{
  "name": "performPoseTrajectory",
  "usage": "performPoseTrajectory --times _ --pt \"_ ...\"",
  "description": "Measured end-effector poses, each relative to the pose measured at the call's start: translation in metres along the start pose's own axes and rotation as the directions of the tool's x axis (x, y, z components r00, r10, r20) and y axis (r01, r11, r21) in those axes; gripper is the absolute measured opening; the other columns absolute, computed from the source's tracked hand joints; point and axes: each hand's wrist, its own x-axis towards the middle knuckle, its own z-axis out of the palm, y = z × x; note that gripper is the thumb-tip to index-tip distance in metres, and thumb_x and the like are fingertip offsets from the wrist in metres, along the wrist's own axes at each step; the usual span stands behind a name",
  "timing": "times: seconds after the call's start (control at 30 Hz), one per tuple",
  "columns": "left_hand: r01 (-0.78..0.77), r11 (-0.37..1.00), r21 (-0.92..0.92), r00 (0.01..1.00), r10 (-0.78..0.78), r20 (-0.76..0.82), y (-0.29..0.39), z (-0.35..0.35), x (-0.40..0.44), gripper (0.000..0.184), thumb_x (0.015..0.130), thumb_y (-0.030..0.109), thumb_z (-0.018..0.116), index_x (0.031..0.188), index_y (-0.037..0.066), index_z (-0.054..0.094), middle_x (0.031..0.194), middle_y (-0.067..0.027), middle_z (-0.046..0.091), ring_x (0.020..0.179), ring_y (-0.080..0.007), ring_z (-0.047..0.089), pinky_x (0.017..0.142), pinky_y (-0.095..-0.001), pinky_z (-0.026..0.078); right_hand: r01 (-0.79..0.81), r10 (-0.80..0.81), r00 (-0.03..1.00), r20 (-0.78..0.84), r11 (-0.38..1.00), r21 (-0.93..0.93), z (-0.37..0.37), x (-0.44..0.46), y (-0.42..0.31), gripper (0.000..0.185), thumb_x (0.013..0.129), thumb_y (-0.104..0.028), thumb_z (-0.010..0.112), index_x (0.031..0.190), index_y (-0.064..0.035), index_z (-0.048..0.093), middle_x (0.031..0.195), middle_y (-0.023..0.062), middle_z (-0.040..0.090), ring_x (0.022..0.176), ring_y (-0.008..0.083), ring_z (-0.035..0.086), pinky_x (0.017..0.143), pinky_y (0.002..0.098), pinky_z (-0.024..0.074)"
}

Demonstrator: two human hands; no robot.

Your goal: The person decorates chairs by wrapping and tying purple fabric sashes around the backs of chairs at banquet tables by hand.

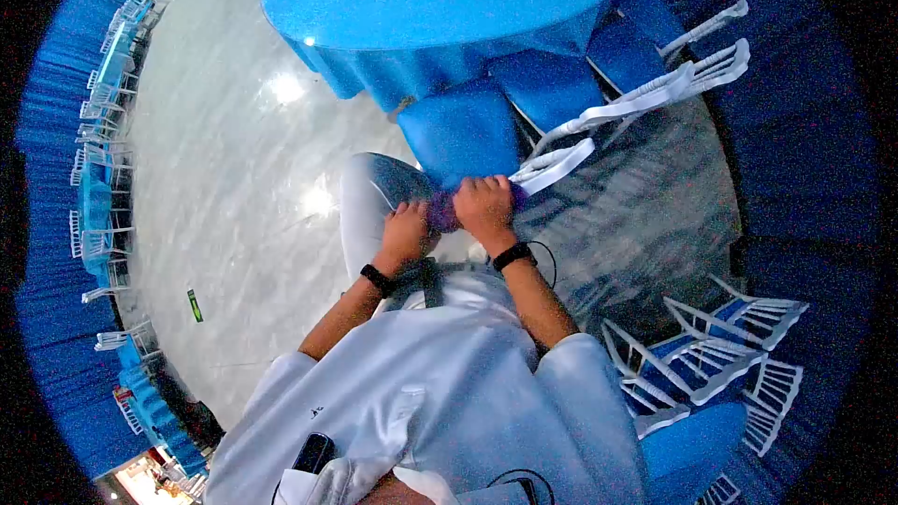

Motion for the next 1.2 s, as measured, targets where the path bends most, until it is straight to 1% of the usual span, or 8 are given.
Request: performPoseTrajectory --times 0.23,0.33,0.57,0.67,0.83,1.0,1.13,1.2 --pt "-0.076 0.996 -0.053 0.989 0.082 0.124 0.035 -0.025 0.026 0.051 0.071 0.03 0.064 0.114 0.005 0.054 0.082 -0.0121 0.066 0.076 -0.0333 0.065 0.074 -0.0491 0.049 -0.308 0.298 0.951 0.079 0.932 0.194 -0.007 0.01 0.054 0.011 0.078 -0.017 0.059 0.074 -0.0063 0.057 0.065 0.0175 0.061 0.063 0.0403 0.06 0.058 0.0526 0.0446" --pt "-0.019 0.999 -0.037 0.896 0.033 0.443 0.055 -0.019 0.054 0.052 0.073 0.032 0.062 0.115 0.003 0.054 0.088 -0.0191 0.068 0.085 -0.0357 0.067 0.073 -0.0471 0.052 -0.228 0.225 0.966 0.125 0.974 0.013 -0.014 0.013 0.093 0.013 0.079 -0.019 0.056 0.075 -0.0065 0.058 0.068 0.0173 0.063 0.064 0.0396 0.061 0.059 0.0526 0.0459" --pt "0.264 0.89 -0.371 0.754 0.05 0.655 0.038 -0.029 0.076 0.059 0.073 0.052 0.067 0.105 0.003 0.063 0.098 -0.0225 0.067 0.091 -0.0392 0.064 0.077 -0.0453 0.05 -0.333 0.373 0.888 0.27 0.925 -0.182 -0.009 0.031 0.106 0.021 0.082 -0.025 0.053 0.079 -0.0068 0.063 0.07 0.0174 0.066 0.066 0.0383 0.065 0.063 0.0529 0.0487" --pt "0.068 0.919 -0.387 0.921 0.091 0.379 0.015 0.019 0.06 0.059 0.073 0.054 0.068 0.102 0.003 0.065 0.096 -0.0217 0.068 0.091 -0.038 0.065 0.076 -0.045 0.051 -0.239 0.268 0.934 0.237 0.96 -0.144 -0.003 0.021 0.1 0.02 0.082 -0.025 0.055 0.077 -0.0072 0.063 0.067 0.0174 0.065 0.065 0.0386 0.063 0.062 0.0548 0.0452" --pt "0.137 0.967 -0.215 0.902 -0.032 0.431 -0.005 -0.006 0.034 0.052 0.071 0.051 0.071 0.097 0.007 0.065 0.093 -0.0174 0.068 0.089 -0.0355 0.065 0.076 -0.0467 0.052 -0.242 0.238 0.923 0.303 0.97 -0.027 0.002 0.01 0.051 0.021 0.079 -0.025 0.057 0.074 -0.006 0.062 0.064 0.0164 0.064 0.062 0.0375 0.063 0.061 0.0536 0.0448" --pt "-0.058 0.989 -0.138 0.985 0.034 -0.171 -0.009 0.002 0.0 0.033 0.069 0.032 0.07 0.092 0.008 0.063 0.085 -0.013 0.064 0.083 -0.032 0.063 0.075 -0.0448 0.05 -0.031 0.038 0.995 0.095 0.997 -0.075 -0.006 -0.006 0.003 0.009 0.078 -0.017 0.058 0.073 -0.0088 0.057 0.07 0.0072 0.06 0.069 0.0272 0.059 0.072 0.0423 0.041" --pt "0.0 0.995 -0.105 0.985 -0.019 -0.174 -0.004 -0.006 -0.003 0.031 0.071 0.027 0.068 0.094 0.008 0.062 0.085 -0.0125 0.064 0.084 -0.0314 0.063 0.078 -0.0437 0.05 -0.025 0.021 0.991 0.136 0.999 0.03 -0.014 -0.004 0.004 0.006 0.079 -0.012 0.057 0.075 -0.0077 0.058 0.071 0.0083 0.061 0.071 0.0281 0.059 0.071 0.0427 0.0429" --pt "0.038 0.994 -0.103 0.998 -0.033 0.049 -0.004 -0.008 0.002 0.032 0.071 0.031 0.069 0.093 0.008 0.064 0.085 -0.0124 0.066 0.083 -0.0317 0.064 0.076 -0.0449 0.05 -0.113 0.094 0.981 0.17 0.988 0.104 -0.013 0.001 0.024 0.006 0.08 -0.011 0.057 0.077 -0.007 0.061 0.074 0.0098 0.064 0.073 0.0293 0.061 0.07 0.0431 0.0452"
